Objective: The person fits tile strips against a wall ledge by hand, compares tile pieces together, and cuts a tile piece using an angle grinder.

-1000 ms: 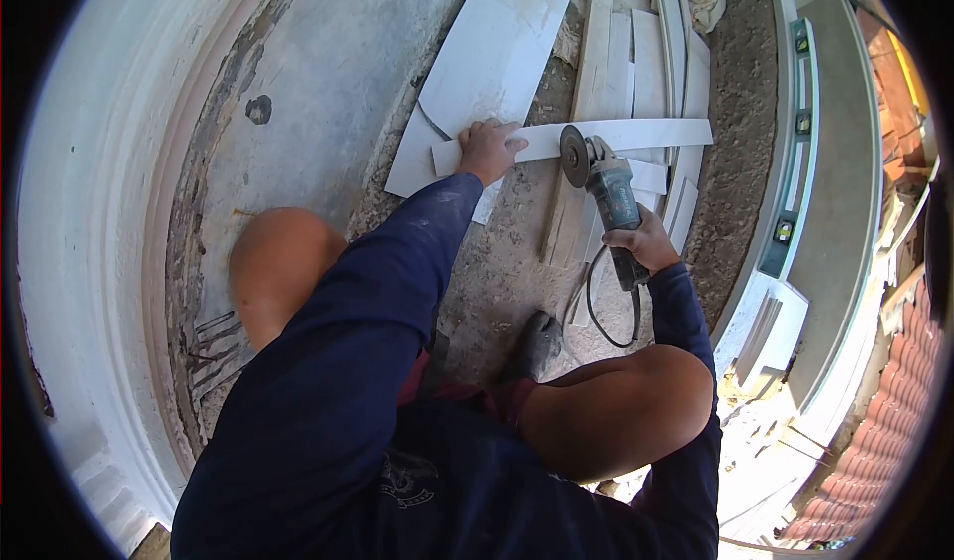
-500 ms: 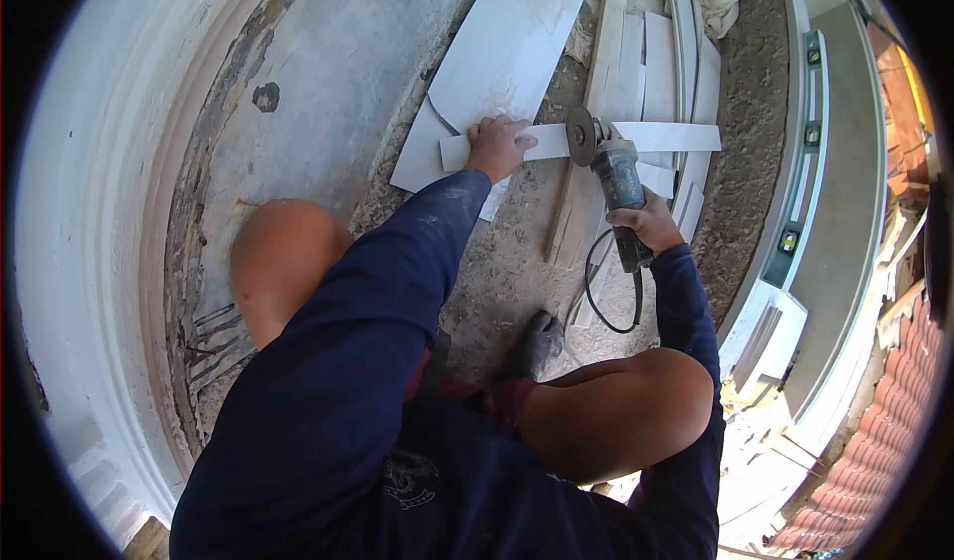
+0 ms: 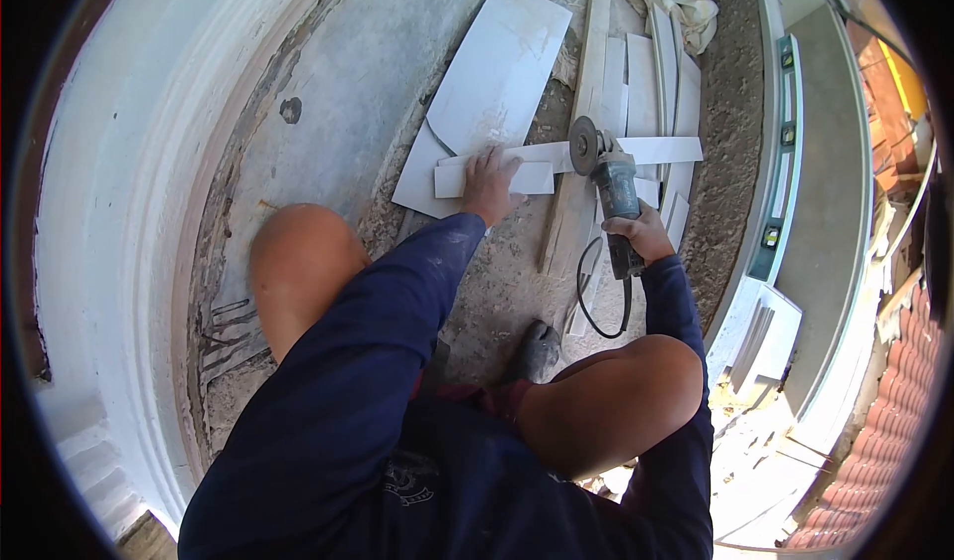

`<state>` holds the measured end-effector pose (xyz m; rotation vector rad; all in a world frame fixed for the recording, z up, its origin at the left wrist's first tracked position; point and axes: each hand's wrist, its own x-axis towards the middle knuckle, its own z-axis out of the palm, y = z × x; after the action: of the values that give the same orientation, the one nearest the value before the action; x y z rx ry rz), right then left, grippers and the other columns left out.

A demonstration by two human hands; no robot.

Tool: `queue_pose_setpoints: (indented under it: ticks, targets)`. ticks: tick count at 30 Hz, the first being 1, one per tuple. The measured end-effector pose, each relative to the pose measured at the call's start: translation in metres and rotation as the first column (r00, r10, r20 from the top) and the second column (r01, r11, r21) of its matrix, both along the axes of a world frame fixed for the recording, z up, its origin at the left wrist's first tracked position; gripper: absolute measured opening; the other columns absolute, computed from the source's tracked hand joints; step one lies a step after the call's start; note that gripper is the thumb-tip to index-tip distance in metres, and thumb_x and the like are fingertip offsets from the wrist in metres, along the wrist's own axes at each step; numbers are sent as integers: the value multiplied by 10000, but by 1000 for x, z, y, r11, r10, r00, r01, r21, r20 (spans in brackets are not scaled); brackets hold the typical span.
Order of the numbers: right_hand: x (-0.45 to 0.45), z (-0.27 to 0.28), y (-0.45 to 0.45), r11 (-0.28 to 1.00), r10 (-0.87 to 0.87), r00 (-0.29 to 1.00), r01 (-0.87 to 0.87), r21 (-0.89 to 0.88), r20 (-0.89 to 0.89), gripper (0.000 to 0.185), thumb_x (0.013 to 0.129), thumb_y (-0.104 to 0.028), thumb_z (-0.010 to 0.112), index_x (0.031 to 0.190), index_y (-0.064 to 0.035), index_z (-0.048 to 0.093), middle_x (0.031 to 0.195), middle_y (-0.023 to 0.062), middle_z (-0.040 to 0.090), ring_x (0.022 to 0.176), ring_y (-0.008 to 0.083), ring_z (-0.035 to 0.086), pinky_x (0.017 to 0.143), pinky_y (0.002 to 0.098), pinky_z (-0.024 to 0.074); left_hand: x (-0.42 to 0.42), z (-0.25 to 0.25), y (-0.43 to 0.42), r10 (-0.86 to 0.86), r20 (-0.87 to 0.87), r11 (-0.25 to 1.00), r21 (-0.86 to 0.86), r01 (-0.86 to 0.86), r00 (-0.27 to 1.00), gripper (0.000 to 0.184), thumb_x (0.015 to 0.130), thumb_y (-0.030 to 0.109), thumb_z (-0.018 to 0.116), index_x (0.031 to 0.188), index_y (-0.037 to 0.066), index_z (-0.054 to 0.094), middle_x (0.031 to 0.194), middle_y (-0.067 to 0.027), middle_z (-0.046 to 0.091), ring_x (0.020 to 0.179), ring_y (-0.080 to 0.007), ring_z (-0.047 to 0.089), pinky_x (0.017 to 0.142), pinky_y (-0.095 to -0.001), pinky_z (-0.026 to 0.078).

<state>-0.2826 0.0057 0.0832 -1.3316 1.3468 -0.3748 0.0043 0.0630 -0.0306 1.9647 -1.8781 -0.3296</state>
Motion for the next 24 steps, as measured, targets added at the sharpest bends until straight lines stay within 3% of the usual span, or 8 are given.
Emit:
queue_pose_setpoints:
  ticks: [6,9,12,15,19,22,24]
  targets:
    - [-15,2,21,1000,13,1000,-14,-4,-23,523,629,-155,842,1056,38,609,867,70,645,725,169,617,699,311,527,-10,8,64,-98,99,982,172,79,990,651,739,296,807,1330,138,584,1550,-163,302,1475,-342,212,1117,-521,272]
    - [-16,0,27,1000,3,1000,-3,14,-22,535,623,-158,845,1059,40,608,872,75,651,728,172,623,703,316,531,-11,4,76,-94,190,980,190,57,977,631,761,290,792,1333,133,576,1538,-187,299,1461,-361,219,1112,-526,267]
    - [-18,-8,30,1000,25,999,-25,9,-23,546,616,-161,847,1063,43,610,874,83,658,729,177,631,696,324,536,-13,28,67,-14,-33,983,180,20,999,656,769,303,787,1355,125,551,1509,-187,334,1427,-388,259,1113,-527,254]
    - [-17,-12,32,999,54,997,-54,7,-63,555,611,-167,850,1065,47,613,873,92,665,721,183,636,687,329,539,-9,4,23,172,21,985,2,-172,985,698,769,335,788,1379,120,526,1480,-187,364,1390,-400,298,1116,-531,236]
    - [-20,-26,30,997,63,993,-65,-28,-97,563,610,-176,851,1066,53,613,865,102,669,701,190,637,677,331,538,3,6,-15,180,33,977,109,-183,983,718,766,338,801,1392,131,517,1417,-165,434,1357,-370,346,1097,-527,257]
    - [-17,-19,29,997,70,993,-67,29,-100,518,623,-102,833,1069,29,605,861,52,635,711,166,612,699,308,524,4,6,-22,144,98,984,92,-153,985,660,746,316,812,1329,140,558,1341,-117,501,1305,-333,402,1067,-507,292]
    - [-17,-21,28,997,70,991,-68,19,-115,553,617,-153,843,1075,45,607,868,83,658,715,181,631,689,322,533,3,-4,-29,152,125,984,68,-162,980,578,737,281,807,1254,142,590,1277,-89,538,1252,-313,444,1035,-498,321]
